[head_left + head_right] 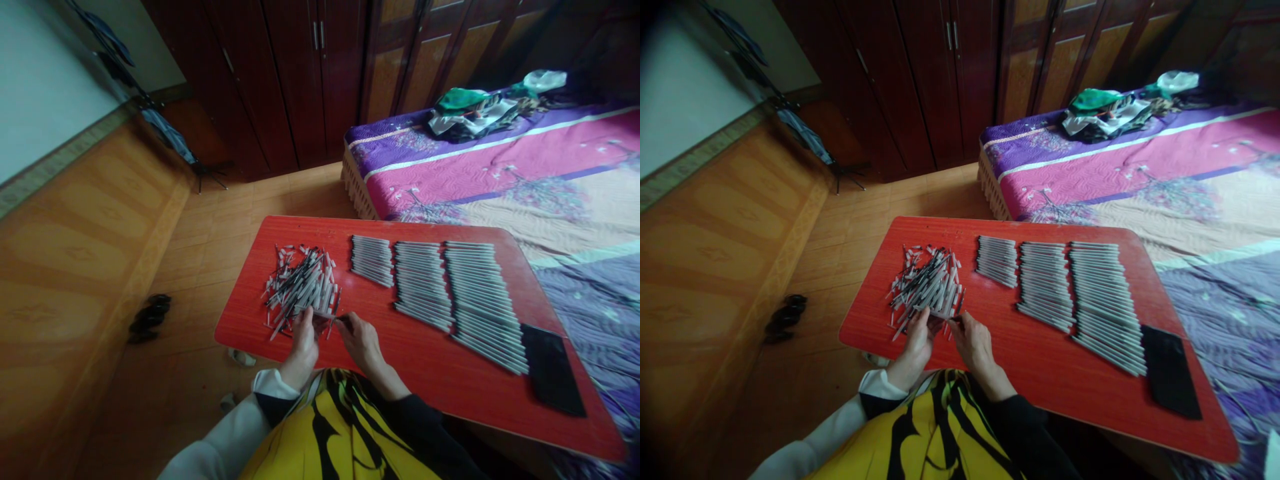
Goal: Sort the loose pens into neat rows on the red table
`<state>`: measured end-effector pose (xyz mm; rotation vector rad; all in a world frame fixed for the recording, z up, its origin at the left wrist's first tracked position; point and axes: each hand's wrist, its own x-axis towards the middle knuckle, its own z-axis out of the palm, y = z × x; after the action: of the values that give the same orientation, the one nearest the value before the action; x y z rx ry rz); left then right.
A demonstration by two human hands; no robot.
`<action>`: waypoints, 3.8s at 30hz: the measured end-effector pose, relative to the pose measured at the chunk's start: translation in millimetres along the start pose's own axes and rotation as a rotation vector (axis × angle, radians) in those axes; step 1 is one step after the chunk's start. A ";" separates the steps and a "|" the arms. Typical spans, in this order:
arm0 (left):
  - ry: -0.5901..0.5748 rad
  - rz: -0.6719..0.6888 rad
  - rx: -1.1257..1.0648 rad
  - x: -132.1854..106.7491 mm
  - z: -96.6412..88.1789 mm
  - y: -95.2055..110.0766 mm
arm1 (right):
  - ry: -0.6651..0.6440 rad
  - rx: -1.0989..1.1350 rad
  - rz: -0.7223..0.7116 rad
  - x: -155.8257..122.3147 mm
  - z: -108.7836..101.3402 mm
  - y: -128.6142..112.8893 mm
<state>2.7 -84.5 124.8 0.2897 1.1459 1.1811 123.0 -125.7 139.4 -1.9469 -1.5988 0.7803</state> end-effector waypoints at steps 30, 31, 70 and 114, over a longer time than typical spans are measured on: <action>0.029 -0.018 0.045 3.1 -9.3 -2.6 | -0.019 0.003 -0.009 -3.4 1.4 -1.6; 0.036 -0.014 0.043 2.7 -8.9 -2.2 | -0.024 0.008 -0.005 -3.3 1.1 -1.9; -0.090 0.109 0.569 31.8 -21.9 0.5 | -0.283 0.731 0.370 8.6 38.6 30.8; -0.415 0.349 1.505 0.4 -31.6 -0.2 | -0.202 1.257 0.475 37.5 43.1 44.3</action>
<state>-23.0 -95.6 110.3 1.8254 1.4292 0.2615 129.1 -96.3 73.7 -1.2455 -0.3792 1.6641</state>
